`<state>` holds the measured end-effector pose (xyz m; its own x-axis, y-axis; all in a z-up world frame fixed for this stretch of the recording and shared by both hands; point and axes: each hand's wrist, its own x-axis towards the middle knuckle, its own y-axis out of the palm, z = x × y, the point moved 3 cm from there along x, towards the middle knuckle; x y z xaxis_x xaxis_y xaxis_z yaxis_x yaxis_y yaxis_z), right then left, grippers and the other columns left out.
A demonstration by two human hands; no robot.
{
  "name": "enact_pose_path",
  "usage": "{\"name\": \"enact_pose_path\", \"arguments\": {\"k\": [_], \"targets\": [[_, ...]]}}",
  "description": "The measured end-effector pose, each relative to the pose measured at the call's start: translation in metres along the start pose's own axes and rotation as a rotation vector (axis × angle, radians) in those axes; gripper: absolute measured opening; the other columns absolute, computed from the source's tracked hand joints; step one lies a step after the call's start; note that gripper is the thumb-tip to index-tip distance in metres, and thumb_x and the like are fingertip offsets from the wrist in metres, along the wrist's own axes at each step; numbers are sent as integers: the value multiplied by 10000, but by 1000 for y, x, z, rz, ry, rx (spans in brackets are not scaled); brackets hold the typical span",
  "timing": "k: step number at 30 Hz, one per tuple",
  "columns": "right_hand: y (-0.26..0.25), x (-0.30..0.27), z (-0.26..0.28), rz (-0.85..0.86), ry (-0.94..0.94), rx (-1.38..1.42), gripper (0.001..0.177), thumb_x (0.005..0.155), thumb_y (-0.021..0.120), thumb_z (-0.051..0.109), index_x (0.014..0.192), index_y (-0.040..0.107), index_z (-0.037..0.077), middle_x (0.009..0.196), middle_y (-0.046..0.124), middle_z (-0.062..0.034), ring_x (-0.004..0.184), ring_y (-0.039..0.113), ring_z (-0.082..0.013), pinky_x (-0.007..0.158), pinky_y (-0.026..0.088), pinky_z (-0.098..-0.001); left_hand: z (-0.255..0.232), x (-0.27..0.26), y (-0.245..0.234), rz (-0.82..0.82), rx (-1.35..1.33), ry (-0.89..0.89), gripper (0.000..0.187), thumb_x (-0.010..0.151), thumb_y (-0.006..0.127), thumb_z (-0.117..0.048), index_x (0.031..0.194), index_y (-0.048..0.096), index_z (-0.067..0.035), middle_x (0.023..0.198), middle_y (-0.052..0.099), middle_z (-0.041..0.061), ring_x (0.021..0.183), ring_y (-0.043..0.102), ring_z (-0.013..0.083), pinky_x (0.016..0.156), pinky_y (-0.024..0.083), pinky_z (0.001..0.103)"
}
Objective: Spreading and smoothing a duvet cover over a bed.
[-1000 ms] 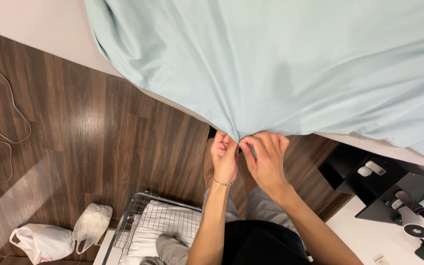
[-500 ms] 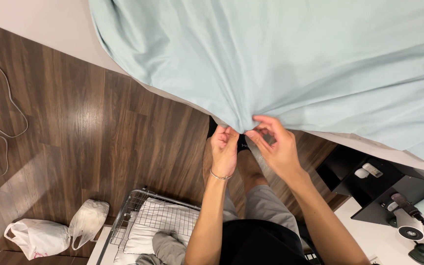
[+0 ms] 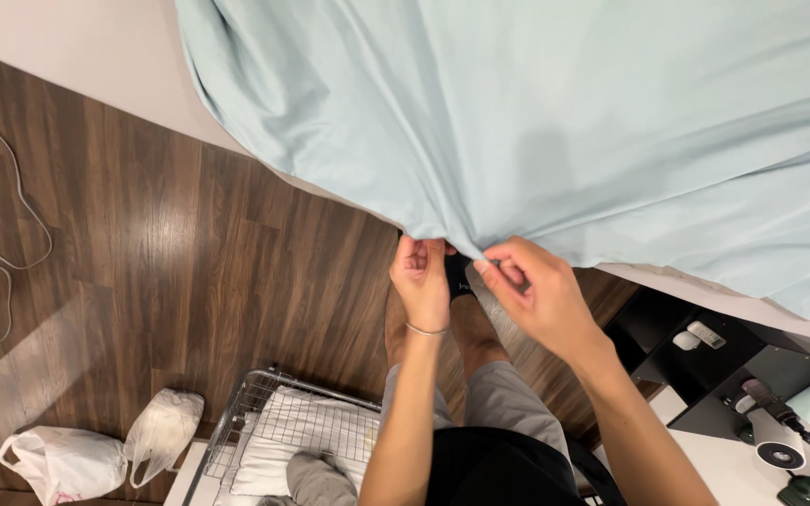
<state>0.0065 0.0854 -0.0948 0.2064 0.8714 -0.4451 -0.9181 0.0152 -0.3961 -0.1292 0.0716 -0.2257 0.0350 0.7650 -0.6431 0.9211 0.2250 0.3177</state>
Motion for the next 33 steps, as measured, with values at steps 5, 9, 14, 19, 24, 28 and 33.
{"name": "enact_pose_path", "arguments": {"k": [5, 9, 14, 19, 24, 28, 33], "targets": [[4, -1, 10, -72, -168, -170, 120, 927, 761, 71, 989, 672, 21, 706, 461, -17, 590, 432, -124, 506, 368, -294, 10, -27, 8, -150, -277, 5, 138, 1065, 607, -179, 1069, 622, -42, 896, 654, 34, 801, 614, 122, 734, 531, 282], [5, -6, 5, -111, -115, -221, 113, 915, 776, 73, 973, 688, 33, 681, 456, -29, 558, 430, -129, 494, 378, -297, -24, -51, 29, -150, -23, -50, 385, 1115, 456, -291, 1105, 717, -8, 1024, 696, -4, 961, 580, 61, 884, 481, 220], [5, -3, 0, -174, -168, -266, 170, 861, 831, 48, 970, 700, 42, 665, 487, -37, 540, 432, -145, 483, 367, -315, -23, -39, 34, 43, -395, -240, 132, 1056, 630, -174, 1082, 626, -44, 995, 621, -24, 934, 543, 48, 863, 449, 215], [11, -15, -12, -294, -212, -224, 204, 860, 834, 35, 1004, 690, 53, 740, 556, -50, 619, 530, -165, 548, 435, -308, -24, -39, 31, 112, -109, -95, 152, 1063, 614, -202, 1076, 584, -54, 970, 619, -5, 888, 548, 49, 822, 480, 222], [22, -28, -33, -446, -143, -47, 187, 872, 796, -7, 1010, 683, 49, 838, 652, -64, 663, 617, -173, 559, 475, -289, -22, -33, 40, 200, 29, -57, 169, 1088, 627, -174, 1070, 541, -30, 971, 574, -7, 869, 499, 46, 759, 434, 227], [13, -26, -25, -399, -124, -88, 220, 856, 808, -21, 1036, 697, 43, 768, 563, -69, 666, 565, -194, 585, 454, -319, -25, -38, 38, 97, -141, -142, 167, 1081, 634, -166, 1115, 580, -12, 939, 601, 14, 826, 543, 83, 762, 478, 272], [3, -25, -12, -366, -185, -204, 233, 825, 852, 40, 994, 694, 74, 724, 558, -57, 658, 520, -213, 595, 430, -341, -37, -42, 49, 67, -358, -239, 269, 1026, 632, -201, 1196, 583, 1, 1045, 680, 41, 947, 635, 111, 866, 531, 298]]}}
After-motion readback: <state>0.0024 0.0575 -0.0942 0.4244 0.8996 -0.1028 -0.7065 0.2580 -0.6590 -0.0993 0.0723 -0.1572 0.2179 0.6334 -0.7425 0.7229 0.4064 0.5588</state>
